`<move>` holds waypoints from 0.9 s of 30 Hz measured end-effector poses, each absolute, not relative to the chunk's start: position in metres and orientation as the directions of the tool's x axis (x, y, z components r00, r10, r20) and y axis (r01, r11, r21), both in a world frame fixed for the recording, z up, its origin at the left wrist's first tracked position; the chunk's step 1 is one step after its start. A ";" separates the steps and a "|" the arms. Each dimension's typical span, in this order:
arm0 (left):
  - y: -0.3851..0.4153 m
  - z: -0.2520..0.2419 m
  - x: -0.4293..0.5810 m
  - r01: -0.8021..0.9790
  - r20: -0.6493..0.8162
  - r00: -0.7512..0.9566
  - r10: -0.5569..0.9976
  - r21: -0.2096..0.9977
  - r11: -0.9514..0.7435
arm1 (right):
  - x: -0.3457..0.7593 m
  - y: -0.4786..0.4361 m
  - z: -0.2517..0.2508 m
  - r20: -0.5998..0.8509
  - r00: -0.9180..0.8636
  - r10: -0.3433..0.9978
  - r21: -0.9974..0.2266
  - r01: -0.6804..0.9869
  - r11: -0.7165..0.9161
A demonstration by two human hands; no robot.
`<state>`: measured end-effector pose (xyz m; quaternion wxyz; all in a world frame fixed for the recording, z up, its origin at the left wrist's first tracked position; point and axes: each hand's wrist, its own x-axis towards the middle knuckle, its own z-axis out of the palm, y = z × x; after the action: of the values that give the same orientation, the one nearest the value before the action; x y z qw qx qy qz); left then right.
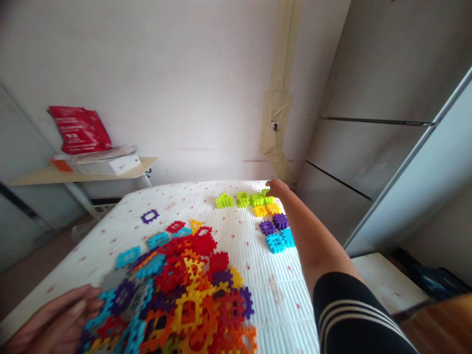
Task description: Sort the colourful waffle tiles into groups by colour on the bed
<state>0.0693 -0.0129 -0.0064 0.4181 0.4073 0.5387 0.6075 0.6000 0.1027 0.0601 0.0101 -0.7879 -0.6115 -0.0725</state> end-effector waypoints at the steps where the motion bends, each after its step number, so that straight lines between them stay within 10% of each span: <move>1: -0.013 -0.006 0.069 -0.127 0.028 -0.299 0.954 0.989 -0.069 | 0.595 0.099 0.065 0.152 0.218 0.964 0.068 0.971 -0.230; 11: -0.022 0.035 0.035 -0.188 0.217 -0.418 0.882 0.929 -0.318 | 0.499 0.002 0.018 0.475 -0.389 0.789 0.036 0.905 0.424; 22: -0.047 0.004 -0.012 0.557 0.277 -0.266 0.923 0.826 -0.087 | 0.471 -0.072 -0.055 0.544 -0.422 0.725 -0.009 0.862 0.508; 27: -0.060 -0.008 0.001 0.862 0.221 -0.039 0.974 0.501 -0.080 | 0.466 -0.068 -0.053 0.493 -0.375 0.785 -0.061 0.885 0.461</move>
<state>0.0010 -0.0599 -0.0078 0.1062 0.6851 0.6701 0.2654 0.4657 -0.0680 -0.0526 0.2337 -0.5077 -0.8223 -0.1073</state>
